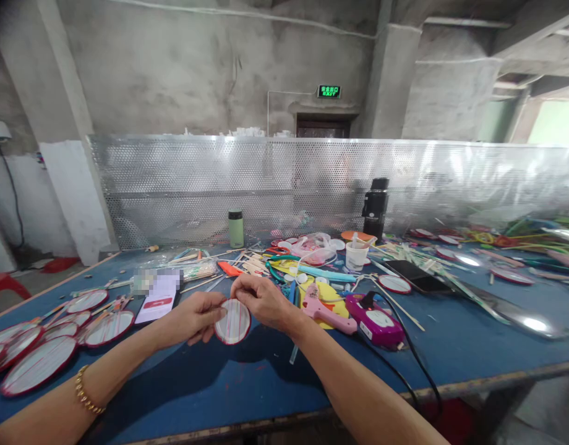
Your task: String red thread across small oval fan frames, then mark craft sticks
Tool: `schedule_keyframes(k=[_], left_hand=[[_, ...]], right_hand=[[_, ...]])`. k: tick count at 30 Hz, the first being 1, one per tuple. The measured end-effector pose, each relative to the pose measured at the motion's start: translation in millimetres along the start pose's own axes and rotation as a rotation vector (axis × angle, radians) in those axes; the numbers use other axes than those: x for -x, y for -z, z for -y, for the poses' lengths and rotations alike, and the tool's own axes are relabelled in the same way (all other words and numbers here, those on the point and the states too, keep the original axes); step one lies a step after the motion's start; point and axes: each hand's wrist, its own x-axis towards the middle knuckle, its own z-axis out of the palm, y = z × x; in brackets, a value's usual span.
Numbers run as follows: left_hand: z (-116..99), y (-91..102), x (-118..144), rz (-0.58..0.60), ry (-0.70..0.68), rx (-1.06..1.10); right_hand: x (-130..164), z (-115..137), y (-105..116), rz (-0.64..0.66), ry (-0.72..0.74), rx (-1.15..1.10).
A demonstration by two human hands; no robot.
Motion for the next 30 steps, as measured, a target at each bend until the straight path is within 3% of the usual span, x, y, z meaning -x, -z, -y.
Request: schedule_keyframes(k=[10,18,24,26,30], left_hand=[[3,2.8,-1,-0.063,-0.002,-0.092],[-5,3.0,2,-0.134,-0.032,-0.225],[-3,3.4,1,-0.119,-0.012,-0.207],[3,4.9,-2,-0.116,0.016,-0.183],[19,7.4,-8,-0.093,0.122,-0.15]], right_hand=[[-2,1,-1,-0.051,-0.07,0.02],[-2,1,0,0.009,-0.095,-0.029],[-3,-4,0,0.018,-0.087,-0.043],[-4,-9,1,-0.037,-0.122,-0.051],[-8,-17,10,-0.317,-0.191,-0.036]])
